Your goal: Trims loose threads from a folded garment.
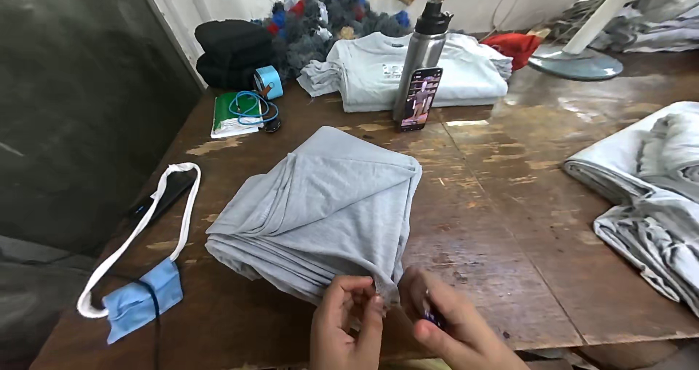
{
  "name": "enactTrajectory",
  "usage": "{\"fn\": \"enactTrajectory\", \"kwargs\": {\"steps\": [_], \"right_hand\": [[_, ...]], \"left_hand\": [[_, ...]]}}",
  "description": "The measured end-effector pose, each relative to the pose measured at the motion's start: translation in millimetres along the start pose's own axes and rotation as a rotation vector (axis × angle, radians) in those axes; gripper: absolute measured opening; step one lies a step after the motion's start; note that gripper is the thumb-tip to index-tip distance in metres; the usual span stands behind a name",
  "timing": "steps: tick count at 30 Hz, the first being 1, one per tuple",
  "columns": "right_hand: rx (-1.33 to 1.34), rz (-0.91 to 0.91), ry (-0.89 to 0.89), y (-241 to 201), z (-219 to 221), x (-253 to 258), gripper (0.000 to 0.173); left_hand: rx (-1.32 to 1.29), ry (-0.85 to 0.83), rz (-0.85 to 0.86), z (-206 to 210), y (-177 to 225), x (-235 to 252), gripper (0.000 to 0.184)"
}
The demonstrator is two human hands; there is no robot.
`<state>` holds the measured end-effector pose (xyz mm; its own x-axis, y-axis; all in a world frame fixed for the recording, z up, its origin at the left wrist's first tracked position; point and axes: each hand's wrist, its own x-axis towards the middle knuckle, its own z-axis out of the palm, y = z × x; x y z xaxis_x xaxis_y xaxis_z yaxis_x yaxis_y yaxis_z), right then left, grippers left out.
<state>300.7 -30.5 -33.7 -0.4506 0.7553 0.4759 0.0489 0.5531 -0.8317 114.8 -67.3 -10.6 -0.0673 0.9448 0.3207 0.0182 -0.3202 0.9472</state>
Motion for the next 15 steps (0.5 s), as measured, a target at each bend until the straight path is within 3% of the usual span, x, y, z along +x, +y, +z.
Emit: {"fn": "enactTrajectory", "kwargs": {"steps": [5,9,15], "right_hand": [[0.348,0.22,-0.303,3.2,0.8,-28.7,0.047],[0.606,0.378,-0.33,8.5,9.8,-33.6,0.045],[0.727,0.36,-0.284,9.0,25.7,-22.4,0.04]], "left_hand": [[-0.02,0.019,-0.044,0.2,1.8,1.4,0.02],[-0.018,0.03,-0.052,1.2,2.2,0.6,0.02],[-0.009,0.044,-0.022,0.9,1.1,-1.5,0.021]]}}
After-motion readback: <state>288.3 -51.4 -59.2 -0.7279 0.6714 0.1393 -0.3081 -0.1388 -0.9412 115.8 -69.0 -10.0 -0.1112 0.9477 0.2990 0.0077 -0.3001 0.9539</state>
